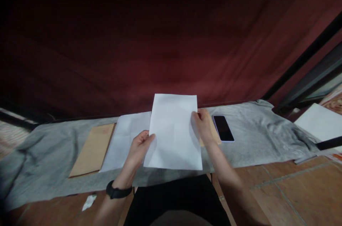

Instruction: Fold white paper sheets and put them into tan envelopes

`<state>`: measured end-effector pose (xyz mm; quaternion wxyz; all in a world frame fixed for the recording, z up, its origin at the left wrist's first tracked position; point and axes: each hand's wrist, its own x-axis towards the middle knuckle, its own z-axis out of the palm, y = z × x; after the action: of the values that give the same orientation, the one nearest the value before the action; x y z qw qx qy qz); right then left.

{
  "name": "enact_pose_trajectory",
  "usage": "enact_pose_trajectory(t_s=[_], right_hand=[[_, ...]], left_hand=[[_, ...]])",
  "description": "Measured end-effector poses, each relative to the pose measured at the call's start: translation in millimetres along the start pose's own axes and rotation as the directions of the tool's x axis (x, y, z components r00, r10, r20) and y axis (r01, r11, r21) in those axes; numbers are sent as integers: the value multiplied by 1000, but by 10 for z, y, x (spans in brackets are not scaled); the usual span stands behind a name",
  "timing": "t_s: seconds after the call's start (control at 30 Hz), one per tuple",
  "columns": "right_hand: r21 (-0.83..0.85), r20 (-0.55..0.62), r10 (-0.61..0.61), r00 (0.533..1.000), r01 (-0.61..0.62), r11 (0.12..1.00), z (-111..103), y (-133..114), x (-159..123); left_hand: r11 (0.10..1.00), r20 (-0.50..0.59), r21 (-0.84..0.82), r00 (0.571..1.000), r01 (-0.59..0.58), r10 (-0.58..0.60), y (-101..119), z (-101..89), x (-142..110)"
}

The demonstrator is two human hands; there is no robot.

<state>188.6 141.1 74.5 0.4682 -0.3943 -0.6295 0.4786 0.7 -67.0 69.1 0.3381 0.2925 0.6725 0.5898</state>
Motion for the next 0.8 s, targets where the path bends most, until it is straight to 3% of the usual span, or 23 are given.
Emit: enact_pose_trajectory(t_s=[0.07, 0.13, 0.23, 0.33, 0.43, 0.5, 0.6, 0.63, 0.7, 0.8], right_hand=[[-171, 43, -61, 997, 68, 983, 63, 193, -110], [-342, 76, -148, 986, 166, 925, 113, 389, -338], [-474, 298, -201, 933, 327, 817, 138, 667, -786], [-519, 531, -175, 829, 481, 707, 60, 853, -1197], [-506, 677, -152, 721, 605, 615, -138, 868, -1466], [-479, 729, -123, 674, 630, 611, -313, 799, -1562], [-360, 842, -90, 532, 677, 642, -553, 684, -1615], [-337, 857, -82, 508, 676, 655, -612, 662, -1616], [-320, 863, -73, 500, 652, 688, -687, 656, -1601], [-322, 825, -80, 560, 581, 747, -714, 709, -1555]], left_hand=[[978, -108, 209, 994, 0, 24, -258, 1, 68], [962, -152, 273, 988, 25, 17, -472, 3, 107], [940, -199, 336, 980, 66, 3, -677, 25, 83], [920, -220, 379, 975, 98, -13, -773, 57, -10], [900, -225, 417, 974, 125, -31, -814, 65, -108], [885, -217, 448, 976, 126, -29, -832, 54, -155], [886, -178, 455, 984, 85, -3, -860, 23, -204], [894, -164, 443, 986, 64, 11, -871, 10, -224], [909, -140, 417, 989, 22, 41, -895, -26, -285], [897, -97, 437, 988, -68, 123, -931, -128, -469]])
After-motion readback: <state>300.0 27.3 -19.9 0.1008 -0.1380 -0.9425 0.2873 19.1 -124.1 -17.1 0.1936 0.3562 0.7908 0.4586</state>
